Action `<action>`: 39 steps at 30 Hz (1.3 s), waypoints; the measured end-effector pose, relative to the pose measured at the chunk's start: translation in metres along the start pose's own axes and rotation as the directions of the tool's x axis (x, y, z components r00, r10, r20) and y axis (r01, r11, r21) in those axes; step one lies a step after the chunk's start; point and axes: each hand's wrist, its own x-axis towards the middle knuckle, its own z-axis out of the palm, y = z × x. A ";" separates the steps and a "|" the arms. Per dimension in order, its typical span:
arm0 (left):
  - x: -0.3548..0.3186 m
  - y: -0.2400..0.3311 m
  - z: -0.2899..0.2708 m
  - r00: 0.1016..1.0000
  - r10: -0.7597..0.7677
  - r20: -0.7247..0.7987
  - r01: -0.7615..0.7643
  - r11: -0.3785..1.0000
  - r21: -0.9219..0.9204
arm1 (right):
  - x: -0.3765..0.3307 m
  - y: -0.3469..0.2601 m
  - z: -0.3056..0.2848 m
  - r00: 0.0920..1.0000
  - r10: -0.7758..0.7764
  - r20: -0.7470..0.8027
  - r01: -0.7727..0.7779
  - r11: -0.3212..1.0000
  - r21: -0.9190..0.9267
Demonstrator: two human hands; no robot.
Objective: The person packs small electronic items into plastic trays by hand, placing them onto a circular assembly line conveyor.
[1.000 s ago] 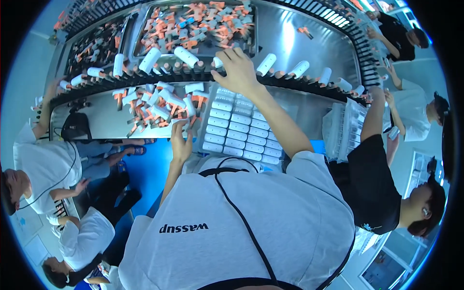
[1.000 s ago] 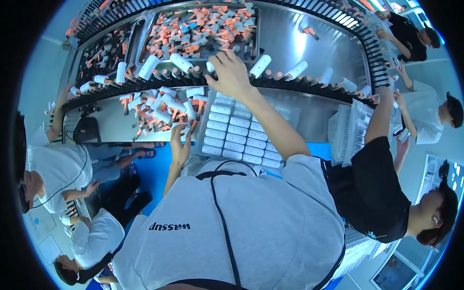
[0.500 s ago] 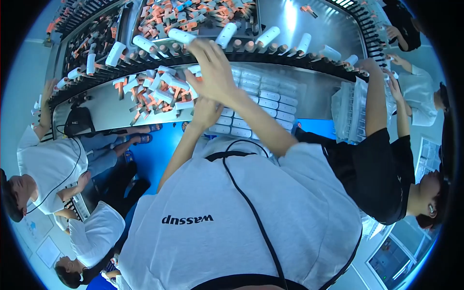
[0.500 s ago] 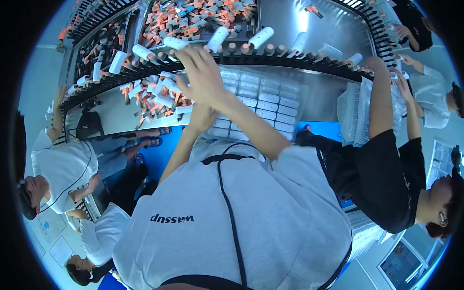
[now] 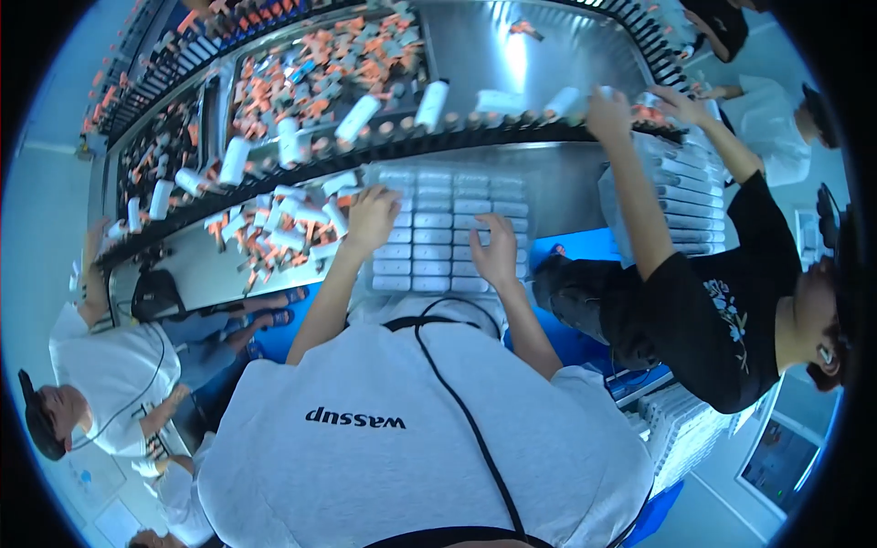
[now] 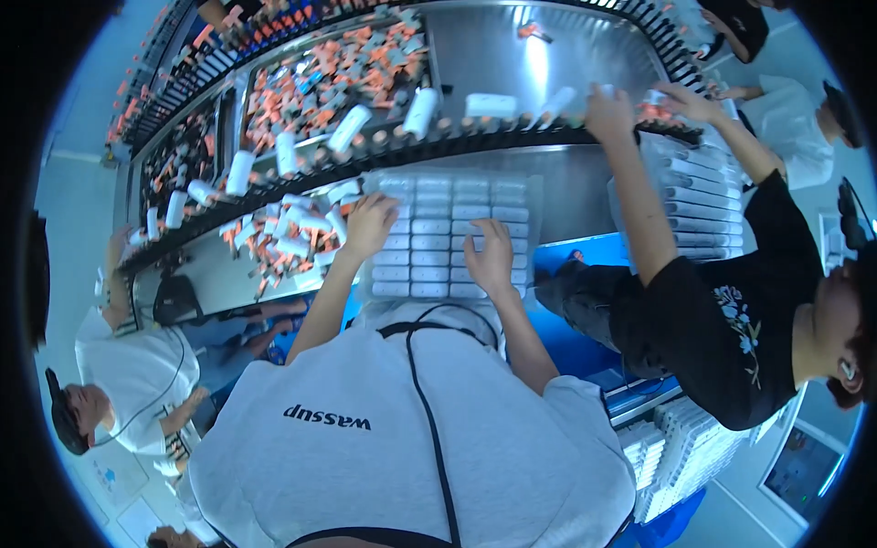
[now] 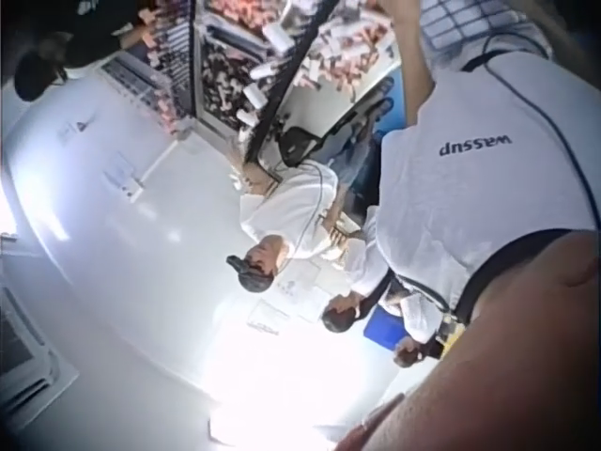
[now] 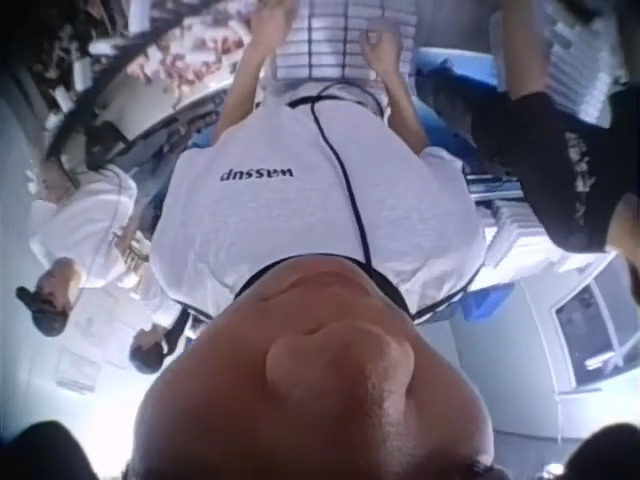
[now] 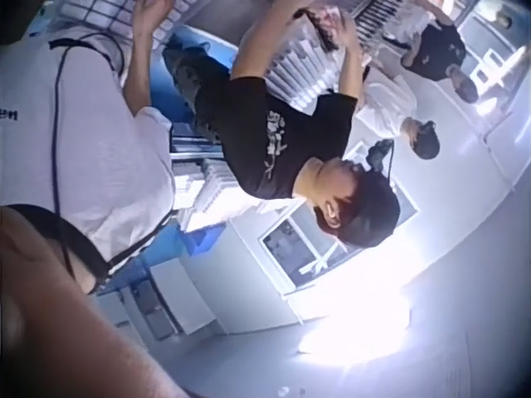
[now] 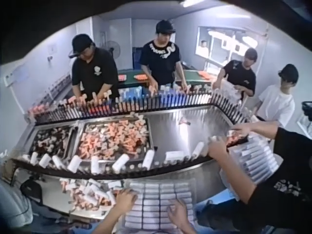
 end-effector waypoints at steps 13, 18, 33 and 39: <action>-0.009 0.003 0.038 0.955 -0.070 -0.288 -0.003 0.969 -0.246 | 0.033 0.047 0.011 0.988 -0.137 0.077 0.150 0.969 -0.197; -0.012 0.005 0.026 0.952 -0.048 -0.304 -0.041 0.959 -0.279 | 0.037 0.041 0.005 0.966 -0.232 0.113 0.250 0.949 -0.191; -0.027 -0.035 0.049 0.929 -0.028 -0.370 -0.128 0.912 -0.390 | 0.064 0.087 -0.006 0.763 -0.528 0.373 0.583 0.812 -0.042; -0.050 -0.036 0.025 0.897 0.019 -0.442 -0.231 0.872 -0.432 | 0.041 0.067 -0.033 0.899 -0.394 0.191 0.356 0.911 0.208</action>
